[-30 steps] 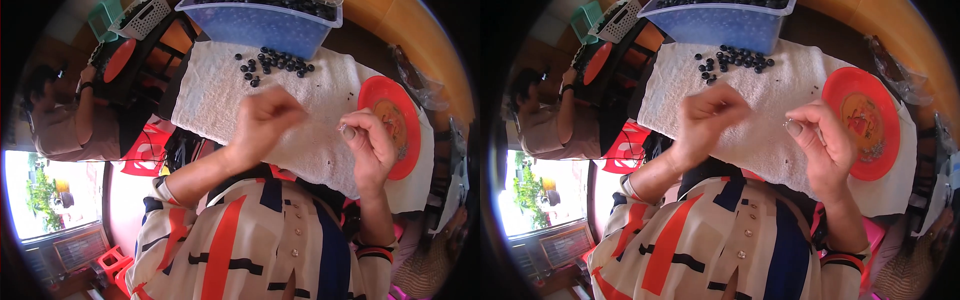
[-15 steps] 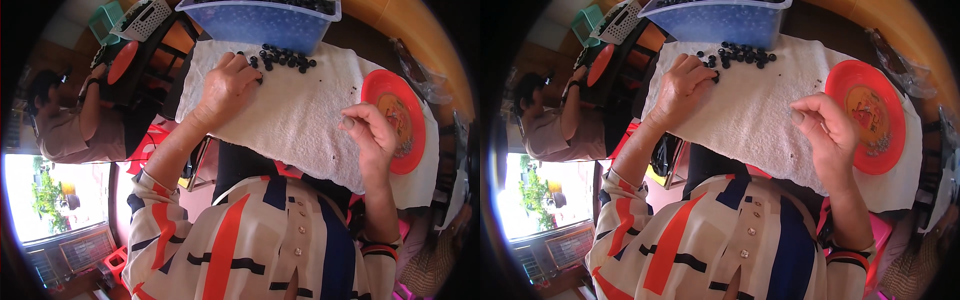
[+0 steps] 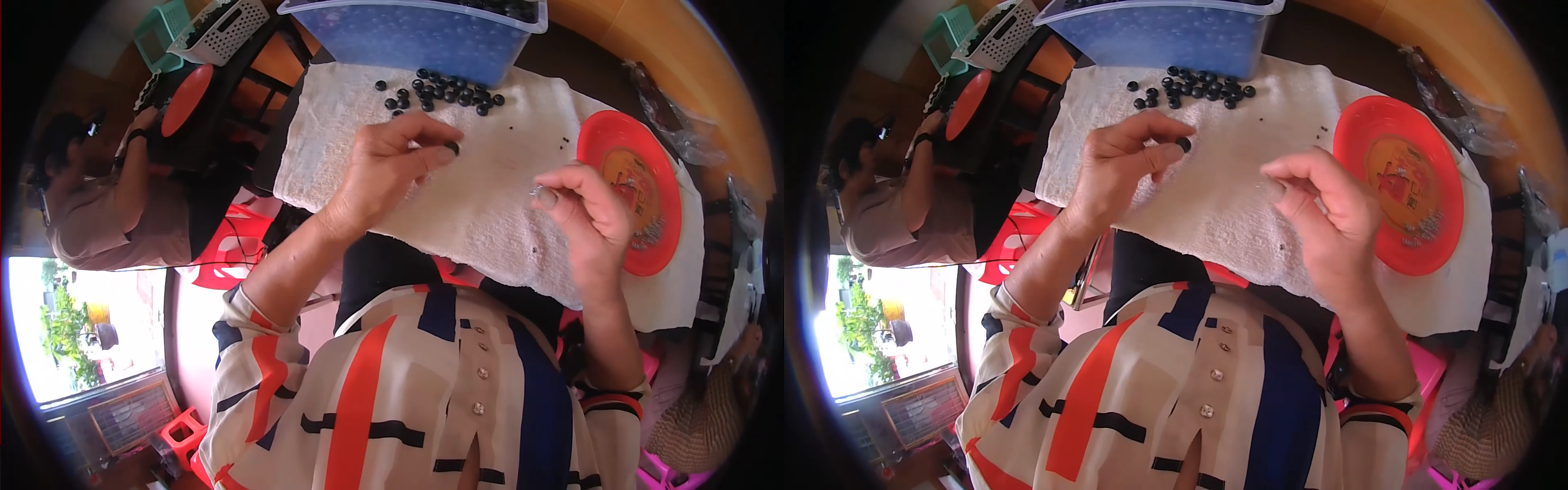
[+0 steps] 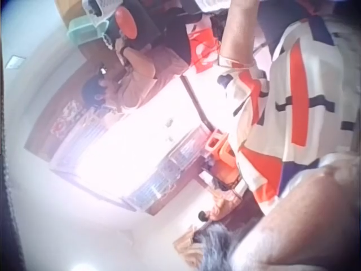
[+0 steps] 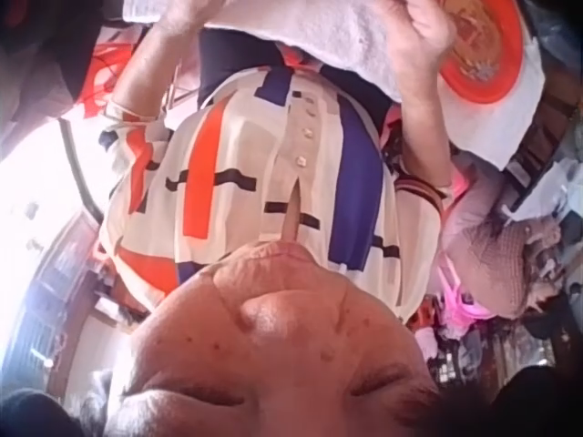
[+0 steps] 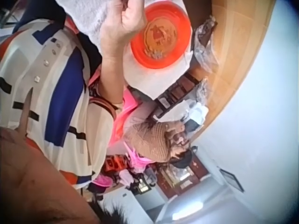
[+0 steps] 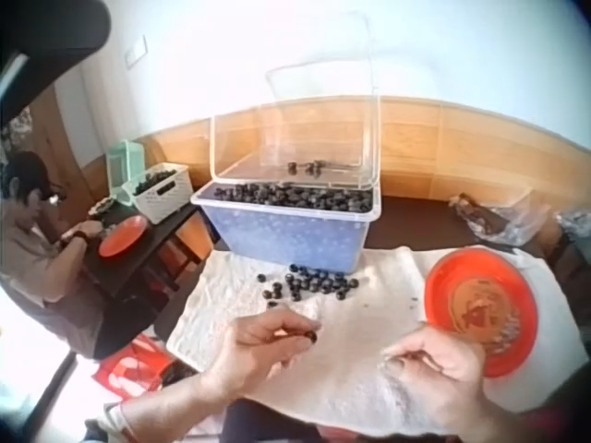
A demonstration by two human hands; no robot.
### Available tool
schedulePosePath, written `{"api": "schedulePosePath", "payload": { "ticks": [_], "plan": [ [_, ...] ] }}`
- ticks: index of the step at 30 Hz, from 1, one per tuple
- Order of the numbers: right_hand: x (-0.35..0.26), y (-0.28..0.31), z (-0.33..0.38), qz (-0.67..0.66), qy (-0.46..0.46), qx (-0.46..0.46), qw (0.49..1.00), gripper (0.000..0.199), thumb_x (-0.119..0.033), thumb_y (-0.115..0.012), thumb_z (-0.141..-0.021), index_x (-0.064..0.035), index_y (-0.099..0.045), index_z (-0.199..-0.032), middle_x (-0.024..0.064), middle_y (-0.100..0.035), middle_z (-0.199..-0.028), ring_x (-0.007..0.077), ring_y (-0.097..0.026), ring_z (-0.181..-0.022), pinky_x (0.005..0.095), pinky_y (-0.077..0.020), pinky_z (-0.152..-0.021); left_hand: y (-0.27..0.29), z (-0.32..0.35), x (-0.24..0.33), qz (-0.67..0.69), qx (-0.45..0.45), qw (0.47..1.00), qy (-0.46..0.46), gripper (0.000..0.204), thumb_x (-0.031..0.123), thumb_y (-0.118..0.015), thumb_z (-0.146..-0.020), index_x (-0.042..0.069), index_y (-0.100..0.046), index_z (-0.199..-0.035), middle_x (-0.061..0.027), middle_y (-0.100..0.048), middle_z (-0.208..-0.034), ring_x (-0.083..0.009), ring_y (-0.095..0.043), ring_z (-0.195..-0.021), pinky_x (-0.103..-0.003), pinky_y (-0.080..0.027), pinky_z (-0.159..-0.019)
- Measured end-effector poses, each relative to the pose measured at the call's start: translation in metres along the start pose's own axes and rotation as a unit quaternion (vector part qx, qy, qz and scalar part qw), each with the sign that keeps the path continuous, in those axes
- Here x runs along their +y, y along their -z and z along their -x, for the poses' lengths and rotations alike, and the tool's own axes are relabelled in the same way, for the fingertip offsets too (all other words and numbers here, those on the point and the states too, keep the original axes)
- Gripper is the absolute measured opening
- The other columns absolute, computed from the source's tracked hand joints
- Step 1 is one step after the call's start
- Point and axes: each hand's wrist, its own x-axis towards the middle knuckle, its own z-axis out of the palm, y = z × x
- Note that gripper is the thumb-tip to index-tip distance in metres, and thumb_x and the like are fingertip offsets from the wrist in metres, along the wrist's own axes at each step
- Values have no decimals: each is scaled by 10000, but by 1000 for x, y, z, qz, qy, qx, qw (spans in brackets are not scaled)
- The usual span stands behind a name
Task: Removing seeds or pits from small black fruits and placing them on a plate.
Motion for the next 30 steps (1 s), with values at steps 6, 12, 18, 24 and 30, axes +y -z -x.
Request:
{"api": "schedulePosePath", "payload": {
  "ticks": [6,12,18,24,30],
  "plan": [
    [-6,-25,-8,-31,37,16,999,94,52,-676,-889,28,-654,-977,16,-652,-868,65,-604,-798,205,-476,-699,-35,18,5,322,-26,942,87,185,31,-715,-890,-49,-677,-1052,-88,-680,-863,-132,-606,-670,-253,-474,-566],
    [-5,-33,-13,64,115,14,991,70,53,-666,-886,25,-640,-944,41,-625,-815,92,-597,-740,224,-471,-664,-46,23,5,400,-6,912,96,188,11,-707,-889,-73,-660,-1051,-118,-681,-887,-169,-634,-692,-273,-509,-577],
    [-10,-33,-12,110,136,-2,984,75,54,-662,-883,23,-639,-948,45,-618,-813,96,-593,-733,226,-468,-649,-45,28,-2,415,-29,906,84,194,-10,-666,-904,-61,-644,-1090,-143,-679,-937,-196,-657,-763,-319,-537,-589],
    [-4,-35,-13,31,76,-6,997,60,38,-655,-900,35,-643,-959,33,-635,-846,78,-586,-754,208,-467,-686,-44,28,-7,478,-40,873,85,158,-32,-692,-884,-71,-641,-1028,-135,-678,-909,-199,-657,-722,-302,-545,-583],
    [-4,-35,-11,31,51,-9,998,57,30,-650,-909,39,-643,-965,33,-634,-853,79,-583,-765,205,-463,-704,-46,27,-12,480,-40,874,69,135,-36,-710,-867,-43,-631,-976,-125,-678,-888,-198,-661,-724,-305,-538,-570]
  ]
}}
